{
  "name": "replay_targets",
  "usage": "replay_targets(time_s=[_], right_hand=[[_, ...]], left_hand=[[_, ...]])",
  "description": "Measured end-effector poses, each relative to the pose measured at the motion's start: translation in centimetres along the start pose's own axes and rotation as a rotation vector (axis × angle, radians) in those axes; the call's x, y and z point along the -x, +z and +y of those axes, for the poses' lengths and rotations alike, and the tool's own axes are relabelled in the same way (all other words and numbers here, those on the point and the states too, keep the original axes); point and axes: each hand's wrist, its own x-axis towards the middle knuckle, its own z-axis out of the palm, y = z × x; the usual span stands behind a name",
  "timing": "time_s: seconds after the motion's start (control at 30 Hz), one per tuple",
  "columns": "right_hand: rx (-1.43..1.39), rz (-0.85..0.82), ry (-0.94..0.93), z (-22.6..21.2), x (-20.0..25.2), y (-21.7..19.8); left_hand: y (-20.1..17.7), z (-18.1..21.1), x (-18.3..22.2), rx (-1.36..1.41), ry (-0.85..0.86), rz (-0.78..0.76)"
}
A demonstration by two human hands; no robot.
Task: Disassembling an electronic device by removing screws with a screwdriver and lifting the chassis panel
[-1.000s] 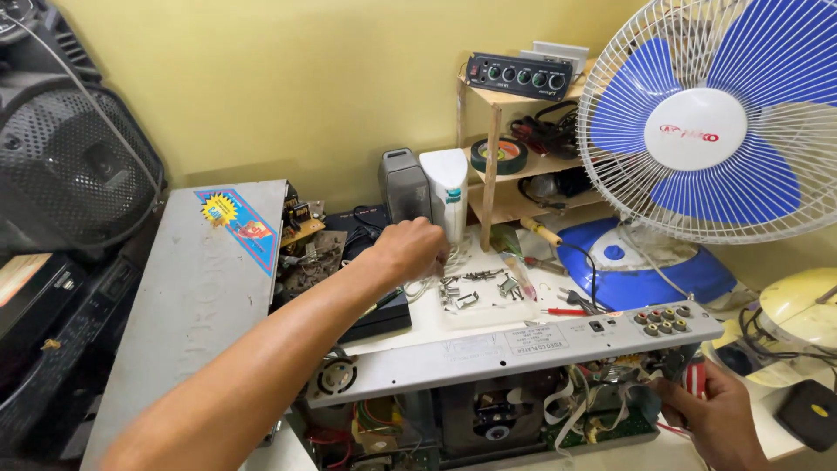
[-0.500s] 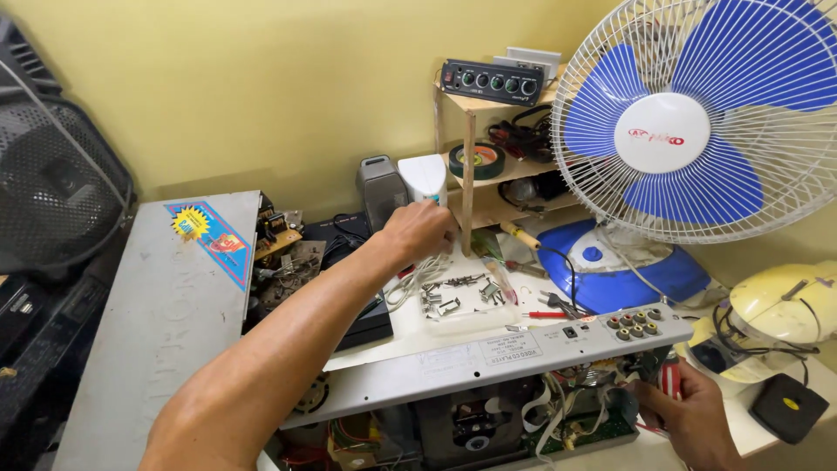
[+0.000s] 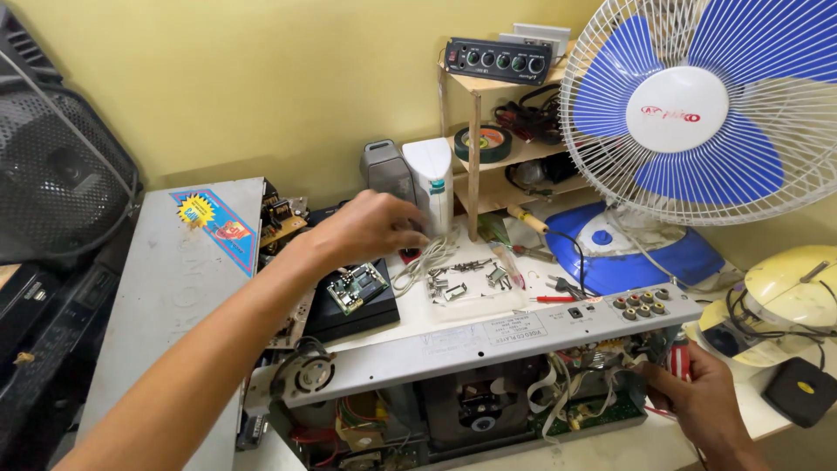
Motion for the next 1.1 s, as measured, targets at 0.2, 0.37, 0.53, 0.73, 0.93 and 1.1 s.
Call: replay_targets(time_s=[0.2,0.37,0.53,0.73,0.93,1.1], right_hand=[[0.053,-0.069,-0.043,-0.9,-0.3,0.0],[0.07,-0.063,0.021,-5.2,1.5,1.5],[0.06,-0.128,-0.036,-4.0,-1.0,1.5],[0.173,-0.197,0.05,-8.6,0.0,3.1],[0.398,-0.215,0.063,-8.8,-1.8,4.0],[0.421,-0.323,-0.008,-7.6,-3.3,4.0]], left_hand=[[0.7,-0.1,12.0,0.276,-0.162,0.036],[2.6,1.1,14.6,0.056,-0.159,-0.067],[3.3,1.0,12.7,-0.179,-0.169,-0.094],[5.5,-1.8,9.7,-0.357,-0.155,-0.039],[6.3,-3.4,8.2,-0.351,-0.165,-0.054],[7.8,-4.0,9.0,-0.262,-0.193,-0.113]])
